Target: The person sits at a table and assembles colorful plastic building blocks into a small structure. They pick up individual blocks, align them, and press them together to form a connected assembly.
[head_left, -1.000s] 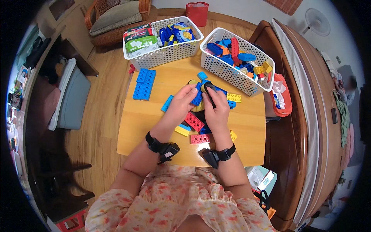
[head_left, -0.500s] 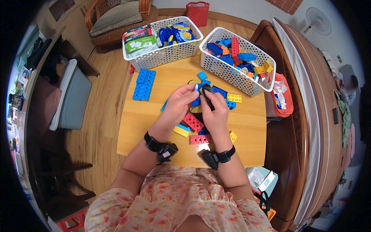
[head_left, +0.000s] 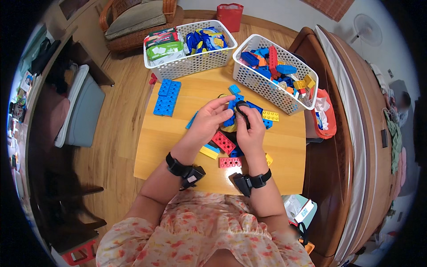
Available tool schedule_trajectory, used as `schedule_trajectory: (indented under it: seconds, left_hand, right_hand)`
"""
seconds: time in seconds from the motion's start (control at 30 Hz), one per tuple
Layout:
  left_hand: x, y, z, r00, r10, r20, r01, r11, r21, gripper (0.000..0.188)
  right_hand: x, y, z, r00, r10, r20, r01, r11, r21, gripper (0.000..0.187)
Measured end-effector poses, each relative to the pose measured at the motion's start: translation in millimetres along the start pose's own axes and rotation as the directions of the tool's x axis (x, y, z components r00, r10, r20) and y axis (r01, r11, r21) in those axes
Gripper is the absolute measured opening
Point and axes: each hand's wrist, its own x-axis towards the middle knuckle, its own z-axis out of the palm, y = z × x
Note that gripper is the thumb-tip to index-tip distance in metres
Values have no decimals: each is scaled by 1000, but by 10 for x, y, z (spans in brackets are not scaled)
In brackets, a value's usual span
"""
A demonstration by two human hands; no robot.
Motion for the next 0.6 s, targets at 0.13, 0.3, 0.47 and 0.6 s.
schedule_trajectory:
  seconds: [0.13, 0.3, 0.47, 0.6]
  left_hand:
    - [-4, 11, 28, 998, -2, -57, -4, 993, -114, 43]
    - [8, 25, 5, 997, 36, -70, -46, 986, -158, 42]
    - [17, -25, 15, 993, 92, -78, -97, 994, -58, 41]
    - [28, -67, -53, 991, 73, -108, -79, 996, -48, 41]
  right_hand:
    - [15, 22, -5, 997, -42, -65, 34, 991, -130, 16]
    - [11, -135, 1, 1000, -29, 9, 29, 1000, 9, 16]
    - [-6, -86, 27, 999, -38, 20, 39, 998, -45, 16]
    - [20, -51, 18, 996, -86, 4, 85, 982, -168, 15]
